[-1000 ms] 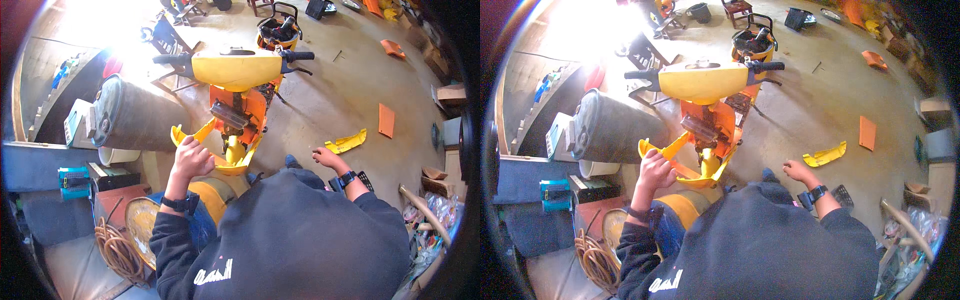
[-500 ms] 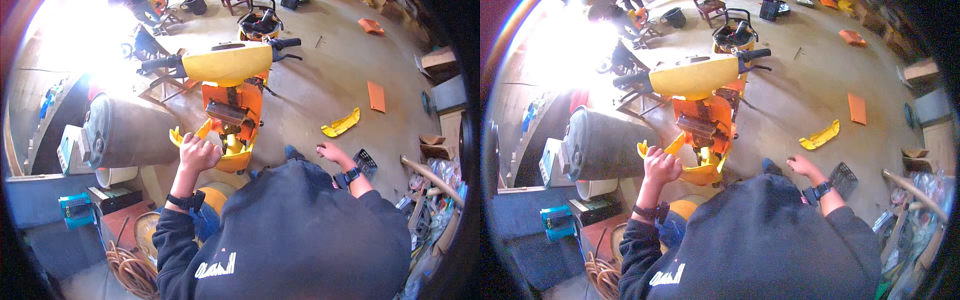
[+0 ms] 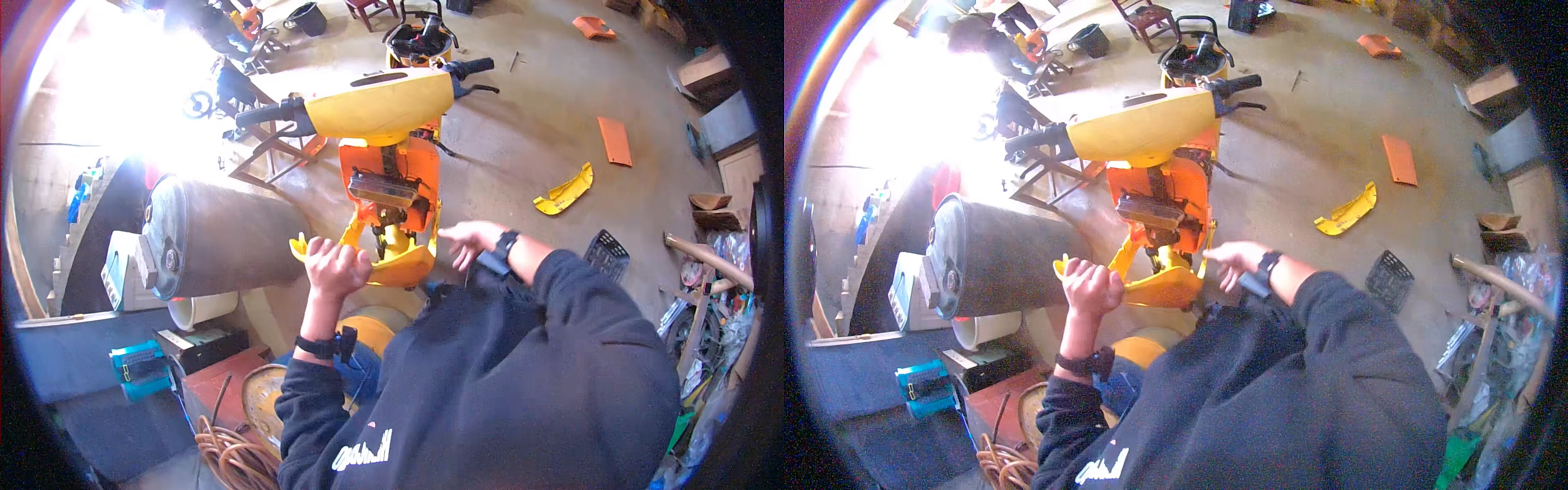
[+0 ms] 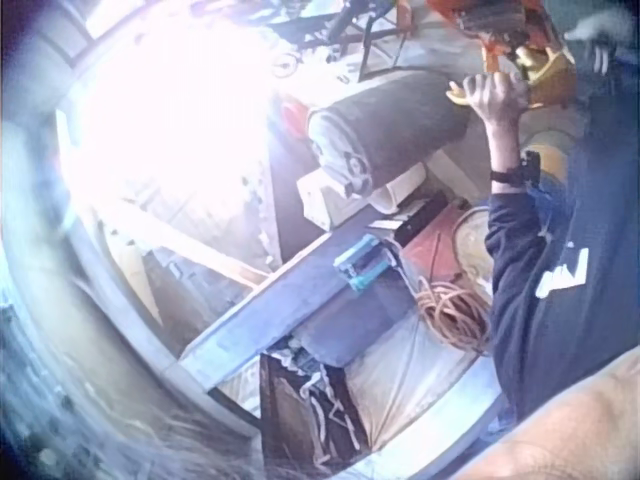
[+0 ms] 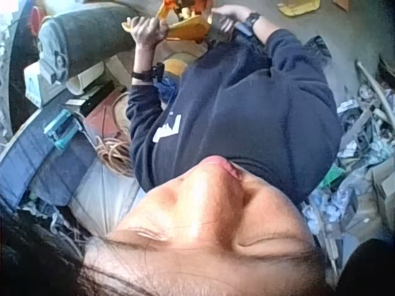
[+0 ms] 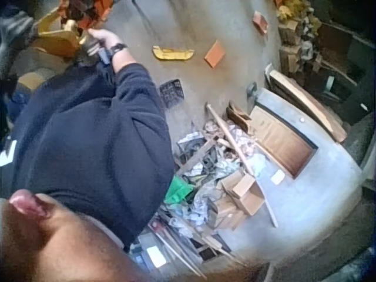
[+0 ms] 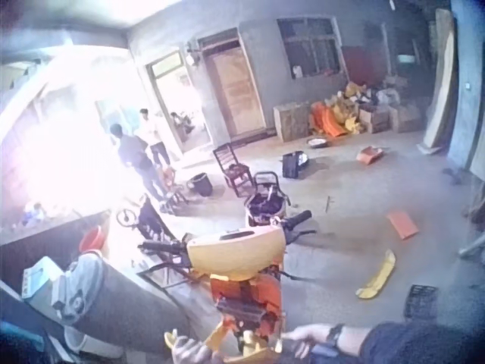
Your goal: Reassembling body panels and securing internal components on a yellow electric scooter using an electric drill.
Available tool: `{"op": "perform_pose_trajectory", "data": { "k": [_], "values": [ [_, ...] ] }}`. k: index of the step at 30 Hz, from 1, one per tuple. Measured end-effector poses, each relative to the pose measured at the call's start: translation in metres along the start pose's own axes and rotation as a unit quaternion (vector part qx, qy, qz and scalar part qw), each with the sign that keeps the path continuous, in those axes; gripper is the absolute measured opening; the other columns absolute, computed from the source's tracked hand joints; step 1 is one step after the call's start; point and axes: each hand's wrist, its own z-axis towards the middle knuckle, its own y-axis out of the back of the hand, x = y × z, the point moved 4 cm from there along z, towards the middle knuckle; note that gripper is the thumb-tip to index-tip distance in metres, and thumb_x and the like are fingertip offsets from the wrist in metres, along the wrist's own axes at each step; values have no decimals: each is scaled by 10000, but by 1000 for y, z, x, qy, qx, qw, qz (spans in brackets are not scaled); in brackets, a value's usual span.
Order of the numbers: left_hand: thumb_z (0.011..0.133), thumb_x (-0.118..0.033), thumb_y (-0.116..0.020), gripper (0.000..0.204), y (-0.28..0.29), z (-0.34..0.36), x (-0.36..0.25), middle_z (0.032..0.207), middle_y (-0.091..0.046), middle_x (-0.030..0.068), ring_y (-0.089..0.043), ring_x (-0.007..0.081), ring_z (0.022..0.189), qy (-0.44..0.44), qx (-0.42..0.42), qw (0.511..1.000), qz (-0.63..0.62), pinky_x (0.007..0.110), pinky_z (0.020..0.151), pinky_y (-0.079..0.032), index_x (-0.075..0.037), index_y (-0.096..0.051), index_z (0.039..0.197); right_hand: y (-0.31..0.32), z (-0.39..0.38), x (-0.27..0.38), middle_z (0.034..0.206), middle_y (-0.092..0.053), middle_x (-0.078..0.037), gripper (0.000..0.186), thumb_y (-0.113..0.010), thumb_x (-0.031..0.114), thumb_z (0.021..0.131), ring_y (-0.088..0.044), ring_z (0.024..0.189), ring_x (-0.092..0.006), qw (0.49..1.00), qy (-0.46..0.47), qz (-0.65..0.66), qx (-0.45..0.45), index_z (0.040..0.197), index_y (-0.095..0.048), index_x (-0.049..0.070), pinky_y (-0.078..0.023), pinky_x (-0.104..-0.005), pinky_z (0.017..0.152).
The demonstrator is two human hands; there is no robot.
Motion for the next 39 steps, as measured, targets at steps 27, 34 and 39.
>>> {"op": "perform_pose_trajectory", "data": {
  "k": [27,34,39],
  "values": [
    [718,-218,-639,193,-41,93,-13,580,-507,20,-520,202,562,-39,121,989,-78,368,702,-426,-134,-499,615,-50,222,-109,1053,-631,-132,477,-403,507,983,-644,885,-308,926,61,369,40,1190,-515,91,-531,-511,771],
    [718,-236,-666,253,-79,110,-20,555,-490,35,-509,221,565,-53,159,985,-52,381,710,-426,-136,-472,590,-31,192,-79,1119,-651,-99,564,-401,584,975,-644,934,-265,904,88,414,56,1222,-554,101,-535,-458,774],
    [746,-247,-664,271,-101,112,-19,570,-526,44,-519,221,575,-44,204,978,-26,384,725,-415,-135,-465,599,-3,177,-53,1090,-661,-96,454,-381,452,1018,-648,876,-250,930,72,360,-34,1219,-558,86,-532,-430,758]
  ]
}}
